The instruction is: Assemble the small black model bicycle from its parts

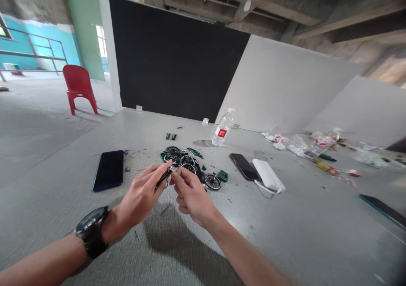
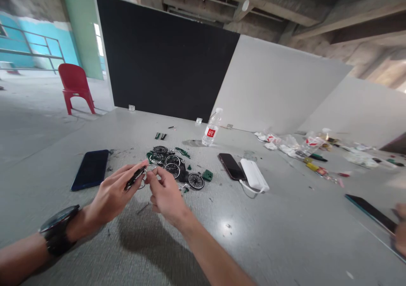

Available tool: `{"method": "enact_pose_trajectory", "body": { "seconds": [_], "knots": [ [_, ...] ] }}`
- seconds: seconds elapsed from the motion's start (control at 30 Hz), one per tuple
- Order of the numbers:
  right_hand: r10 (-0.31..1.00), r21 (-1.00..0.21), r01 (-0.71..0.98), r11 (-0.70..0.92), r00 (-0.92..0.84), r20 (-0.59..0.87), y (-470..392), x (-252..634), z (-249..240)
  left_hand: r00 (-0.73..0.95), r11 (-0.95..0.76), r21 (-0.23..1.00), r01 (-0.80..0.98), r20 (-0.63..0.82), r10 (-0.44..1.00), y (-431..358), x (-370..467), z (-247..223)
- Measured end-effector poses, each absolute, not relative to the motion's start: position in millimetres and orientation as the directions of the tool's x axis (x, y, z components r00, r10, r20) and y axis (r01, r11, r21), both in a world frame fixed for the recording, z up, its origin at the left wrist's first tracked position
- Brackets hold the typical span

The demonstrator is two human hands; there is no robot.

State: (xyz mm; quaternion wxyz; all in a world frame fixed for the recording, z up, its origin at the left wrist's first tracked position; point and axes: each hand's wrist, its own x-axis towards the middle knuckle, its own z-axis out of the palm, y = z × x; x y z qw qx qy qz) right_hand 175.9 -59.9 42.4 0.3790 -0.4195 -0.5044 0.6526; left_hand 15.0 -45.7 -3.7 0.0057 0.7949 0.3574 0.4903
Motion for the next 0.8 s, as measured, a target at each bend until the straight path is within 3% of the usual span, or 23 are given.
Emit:
{"method": "enact_pose_trajectory", "body": {
  "seconds": [0.13,0.3,0.4,0.8],
  "knots": [
    [0.948,-0.996,0.029,-0.086,-0.304,-0.091,-51,178,34,0.2,-0.673,0.494,0.551,0.704,0.681,-43,15,2],
    [0.977,-0.967,0.175,0.184,-0.143,0.16,-45,190,23,0.136,-0.553,0.716,0.426,0.554,0.821,-44,16,8],
    [0.954,-0.939,0.223,0.263,-0.206,0.219,-44,191,19,0.147,-0.523,0.799,0.297,0.503,0.852,-44,17,8],
    [0.938,-0.935,0.151,0.322,-0.183,0.294,-50,182,19,0.196,-0.581,0.797,0.166,0.551,0.811,-47,19,9]
  ]
}}
